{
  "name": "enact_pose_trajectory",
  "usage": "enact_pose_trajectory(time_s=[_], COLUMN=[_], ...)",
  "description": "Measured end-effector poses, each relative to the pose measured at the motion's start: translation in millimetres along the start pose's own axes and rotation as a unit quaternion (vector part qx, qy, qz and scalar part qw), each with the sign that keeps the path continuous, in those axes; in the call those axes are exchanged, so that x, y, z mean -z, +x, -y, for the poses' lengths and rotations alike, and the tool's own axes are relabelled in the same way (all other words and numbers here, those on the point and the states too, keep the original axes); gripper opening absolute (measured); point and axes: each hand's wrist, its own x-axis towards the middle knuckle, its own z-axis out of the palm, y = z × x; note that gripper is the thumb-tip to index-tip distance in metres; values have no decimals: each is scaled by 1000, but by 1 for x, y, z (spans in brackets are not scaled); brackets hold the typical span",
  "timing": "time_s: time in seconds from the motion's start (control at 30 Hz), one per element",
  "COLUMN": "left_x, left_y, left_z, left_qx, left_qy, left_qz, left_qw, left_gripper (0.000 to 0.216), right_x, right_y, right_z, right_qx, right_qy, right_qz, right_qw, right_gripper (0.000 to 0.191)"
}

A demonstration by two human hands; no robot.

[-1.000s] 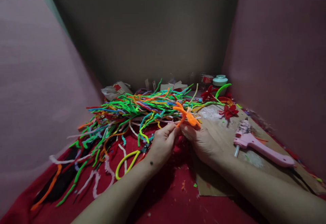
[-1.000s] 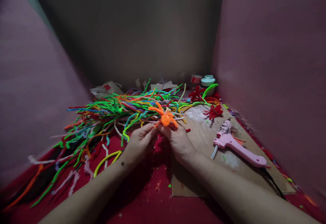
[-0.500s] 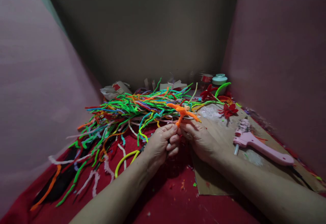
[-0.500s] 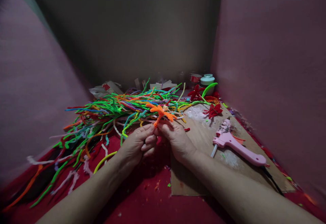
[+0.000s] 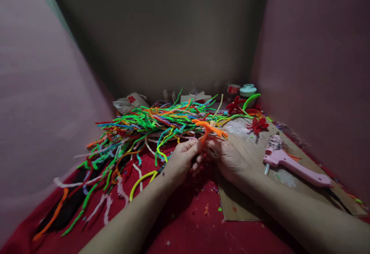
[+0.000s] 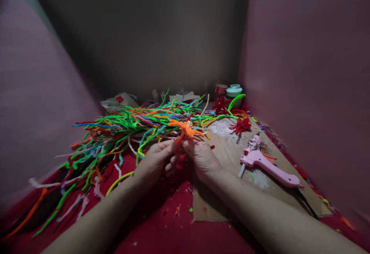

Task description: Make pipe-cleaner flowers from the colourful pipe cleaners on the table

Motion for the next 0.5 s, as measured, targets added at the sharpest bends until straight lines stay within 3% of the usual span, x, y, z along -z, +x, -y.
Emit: enact_pose_trajectory(time_s=[0.17,0.3,0.37,0.5], left_x=[-1,1,0,-3], left_y=[0,-2,-2,-3], left_z=[8,13,12,5], left_qx=[-137,-178,-170,-88], left_qy=[216,312,298,158], left_qz=[-111,-142,-142,-100], left_qw=[960,923,929,978], left_gripper=[25,23,22,26], right_x=[-2,-1,-2,-2], right_y=[-1,-1,-2,-1], right_z=[4,4,4,2], right_qx=[31,40,42,15], right_qy=[-5,4,7,34], right_qz=[-23,-26,-27,-40], right_qw=[999,999,999,999], right_gripper=[8,9,9,16])
